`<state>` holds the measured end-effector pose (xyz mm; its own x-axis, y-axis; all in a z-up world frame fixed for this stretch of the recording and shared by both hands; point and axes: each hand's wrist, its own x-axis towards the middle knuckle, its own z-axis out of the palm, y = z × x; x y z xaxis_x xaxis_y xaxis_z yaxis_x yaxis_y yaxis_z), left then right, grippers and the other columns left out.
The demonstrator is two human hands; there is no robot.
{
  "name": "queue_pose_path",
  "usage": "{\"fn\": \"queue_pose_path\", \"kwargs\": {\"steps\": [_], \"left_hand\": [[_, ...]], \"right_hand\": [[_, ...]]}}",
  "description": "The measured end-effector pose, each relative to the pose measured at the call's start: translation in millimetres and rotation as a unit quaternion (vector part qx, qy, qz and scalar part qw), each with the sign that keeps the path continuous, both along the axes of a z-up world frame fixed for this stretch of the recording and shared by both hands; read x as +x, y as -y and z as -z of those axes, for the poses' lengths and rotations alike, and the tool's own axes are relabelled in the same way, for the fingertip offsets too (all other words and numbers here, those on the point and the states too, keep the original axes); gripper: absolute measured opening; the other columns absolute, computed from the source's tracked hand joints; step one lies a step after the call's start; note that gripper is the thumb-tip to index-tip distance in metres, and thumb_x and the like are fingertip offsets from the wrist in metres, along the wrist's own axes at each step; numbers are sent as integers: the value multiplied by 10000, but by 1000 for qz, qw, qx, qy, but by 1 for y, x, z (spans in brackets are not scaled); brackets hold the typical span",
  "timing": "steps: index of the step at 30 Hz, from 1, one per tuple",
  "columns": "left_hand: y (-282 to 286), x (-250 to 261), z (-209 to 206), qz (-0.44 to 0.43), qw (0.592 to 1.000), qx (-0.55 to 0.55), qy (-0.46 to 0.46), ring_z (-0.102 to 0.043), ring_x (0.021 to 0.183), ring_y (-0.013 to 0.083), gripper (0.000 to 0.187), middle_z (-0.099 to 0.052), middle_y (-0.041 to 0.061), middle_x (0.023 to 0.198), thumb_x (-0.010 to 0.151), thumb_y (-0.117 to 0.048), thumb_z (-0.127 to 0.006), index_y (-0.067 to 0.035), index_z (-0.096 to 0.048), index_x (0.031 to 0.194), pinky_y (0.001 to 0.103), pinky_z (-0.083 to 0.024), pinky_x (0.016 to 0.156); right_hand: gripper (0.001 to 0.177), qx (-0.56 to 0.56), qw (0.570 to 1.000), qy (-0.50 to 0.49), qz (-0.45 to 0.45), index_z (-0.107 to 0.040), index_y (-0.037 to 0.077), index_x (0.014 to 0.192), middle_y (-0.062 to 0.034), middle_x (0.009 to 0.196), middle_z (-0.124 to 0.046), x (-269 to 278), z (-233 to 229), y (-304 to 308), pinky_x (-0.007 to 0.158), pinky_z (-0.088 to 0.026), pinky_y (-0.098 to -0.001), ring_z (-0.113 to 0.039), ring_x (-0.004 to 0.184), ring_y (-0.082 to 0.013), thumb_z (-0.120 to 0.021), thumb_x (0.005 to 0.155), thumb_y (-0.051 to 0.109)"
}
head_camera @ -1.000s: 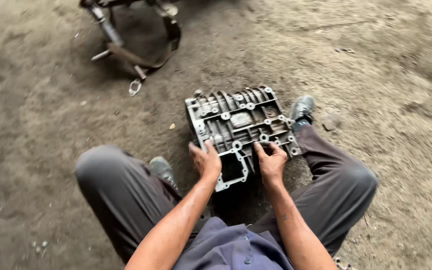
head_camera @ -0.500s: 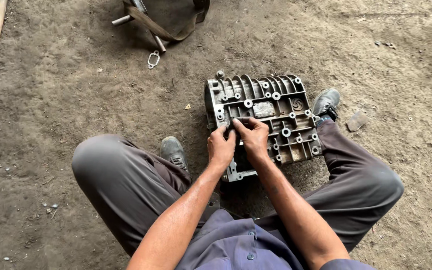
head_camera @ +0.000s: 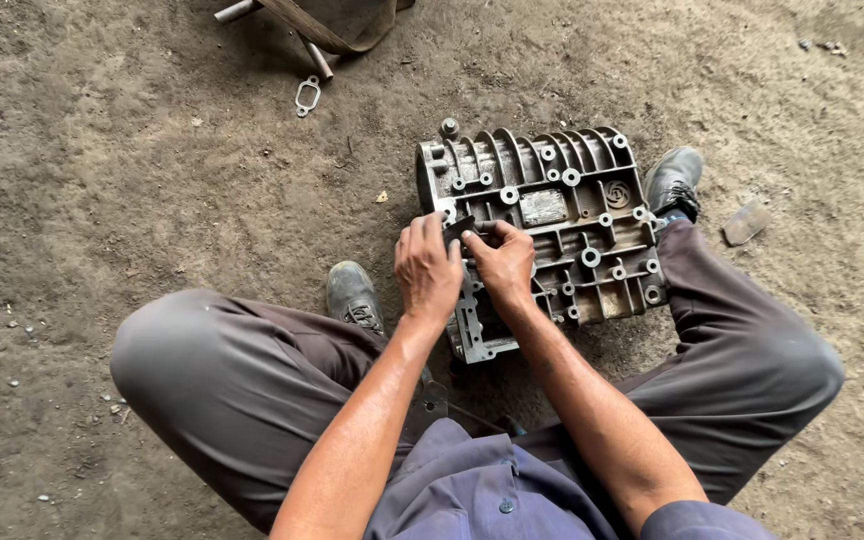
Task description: The person cleans and handles the surface of a large metal engine component while sitting on the ground.
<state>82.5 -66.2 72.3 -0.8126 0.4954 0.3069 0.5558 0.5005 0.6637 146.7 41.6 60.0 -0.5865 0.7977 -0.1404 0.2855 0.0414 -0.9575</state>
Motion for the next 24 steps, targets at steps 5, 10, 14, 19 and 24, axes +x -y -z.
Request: {"fn": "queue_pose_path", "kwargs": {"steps": [5,10,14,19,24], "left_hand": [[0,5,6,31,992,-29,-118,-595,1198,333,342,-639,176,1222,866,-71,-692,-8,-665,1201,464,-456,1086],[0,-3,14,40,986,-27,-160,-623,1136,343,254,-657,182,1177,908,-38,-666,20,-704,1153,455,-513,1008],[-7,-26,39,26,993,-26,-112,-689,985,293,151,-710,147,1055,980,22,-660,-25,-752,1090,383,-584,830],[-20,-66,46,-26,985,23,-168,-709,946,268,145,-734,133,1024,956,39,-680,-63,-767,1011,342,-602,797],[-26,-68,34,30,976,26,-215,-704,981,247,171,-730,100,996,903,51,-663,-57,-750,1003,373,-608,874]], "right_hand": [[245,-16,1000,4,7,-767,-14,1018,-49,840,-765,-8,10,-5,604,-530,-232,-644,702,-68,-823,845,149],[249,-66,998,-18,6,-765,-20,1015,-46,823,-749,-12,7,-3,575,-508,-247,-629,681,-83,-806,861,172],[308,137,990,20,-10,-736,7,1167,-168,1083,-748,-6,15,1,845,-526,-371,-666,973,-230,-729,937,212],[630,460,868,166,-88,-435,-50,1501,-324,1569,-389,-5,58,-3,1256,-210,-521,-323,1506,-433,-554,1026,347],[746,443,866,212,-97,-285,-70,1577,-288,1665,-239,-5,75,4,1299,-126,-488,-223,1573,-410,-406,1061,455]]}}
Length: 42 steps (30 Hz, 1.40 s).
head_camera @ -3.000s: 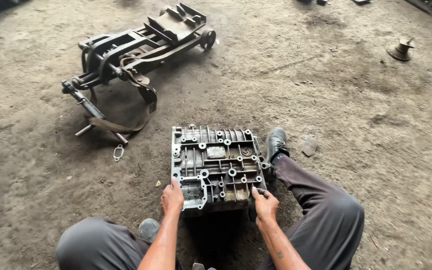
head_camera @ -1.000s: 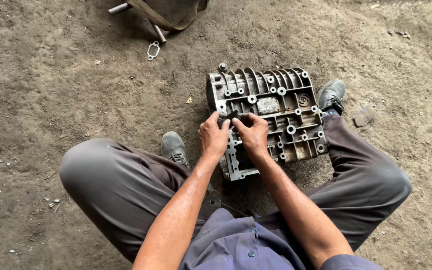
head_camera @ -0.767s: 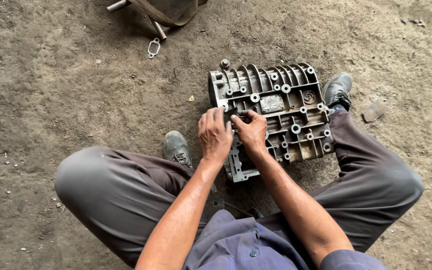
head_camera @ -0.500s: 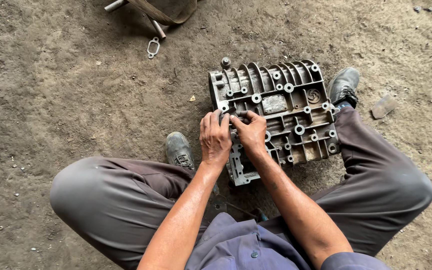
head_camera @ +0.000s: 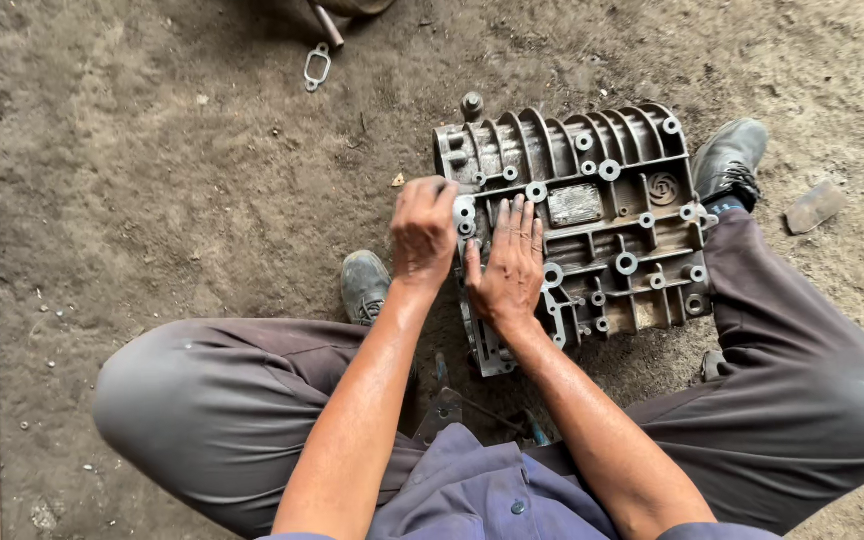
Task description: The person cleans and handles the surface of a large metal engine component while sitting on the ground.
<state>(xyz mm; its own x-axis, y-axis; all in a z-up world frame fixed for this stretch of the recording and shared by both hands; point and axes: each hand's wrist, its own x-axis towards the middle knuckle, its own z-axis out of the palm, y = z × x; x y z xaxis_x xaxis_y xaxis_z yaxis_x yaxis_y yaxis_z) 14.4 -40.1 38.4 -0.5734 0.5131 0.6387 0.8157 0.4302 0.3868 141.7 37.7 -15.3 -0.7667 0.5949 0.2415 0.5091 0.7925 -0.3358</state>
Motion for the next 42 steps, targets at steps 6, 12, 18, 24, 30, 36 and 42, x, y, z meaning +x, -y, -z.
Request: {"fn": "queue_pose_path", "kwargs": {"steps": [6,12,18,24,30,36,42], "left_hand": [[10,27,-4,58,996,-63,2,-660,858,267,254,-668,122,902,801,-4,-677,54,-723,1044,382,-583,780],[9,32,4,57,993,-101,-19,-621,814,258,115,-618,127,832,856,27,-668,69,-703,957,372,-564,739],[-14,6,5,43,994,-95,-13,-610,805,292,79,-605,144,813,785,-12,-690,-10,-616,757,400,-554,730],[1,29,12,33,994,-98,-21,-601,870,235,165,-606,132,939,882,61,-663,43,-693,1043,342,-554,775],[-4,20,15,22,993,-109,-48,-596,810,237,38,-597,123,862,959,2,-725,24,-695,968,360,-548,699],[0,22,23,21,992,-125,-27,-618,797,231,143,-618,116,840,851,70,-666,28,-713,979,353,-550,660],[-12,2,25,45,990,-133,-32,-586,731,232,155,-592,113,776,986,63,-698,-8,-683,849,355,-477,561]], "right_hand": [[704,1,1000,-2,-6,-377,-83,1557,-312,1640,-305,3,-14,5,1294,-175,-492,-285,1555,-414,-465,1020,363],[676,-30,999,-44,-10,-433,-88,1529,-333,1615,-350,4,-26,10,1283,-208,-516,-341,1529,-445,-504,1008,336],[648,-24,999,-36,4,-435,-70,1534,-311,1617,-366,3,-23,8,1296,-216,-509,-347,1537,-439,-519,1010,302],[650,-12,999,-33,-6,-436,-83,1535,-319,1616,-363,5,-16,7,1295,-214,-509,-361,1531,-433,-516,1014,299],[635,-19,999,-40,1,-437,-70,1529,-315,1616,-360,3,-19,8,1295,-217,-503,-361,1523,-418,-519,1027,310],[638,-7,999,-37,-2,-445,-58,1535,-308,1613,-371,5,-13,8,1284,-227,-497,-364,1521,-418,-506,1019,312],[636,-11,999,-41,-1,-450,-66,1513,-320,1597,-383,5,-15,8,1280,-226,-503,-369,1507,-419,-515,1011,319]]}}
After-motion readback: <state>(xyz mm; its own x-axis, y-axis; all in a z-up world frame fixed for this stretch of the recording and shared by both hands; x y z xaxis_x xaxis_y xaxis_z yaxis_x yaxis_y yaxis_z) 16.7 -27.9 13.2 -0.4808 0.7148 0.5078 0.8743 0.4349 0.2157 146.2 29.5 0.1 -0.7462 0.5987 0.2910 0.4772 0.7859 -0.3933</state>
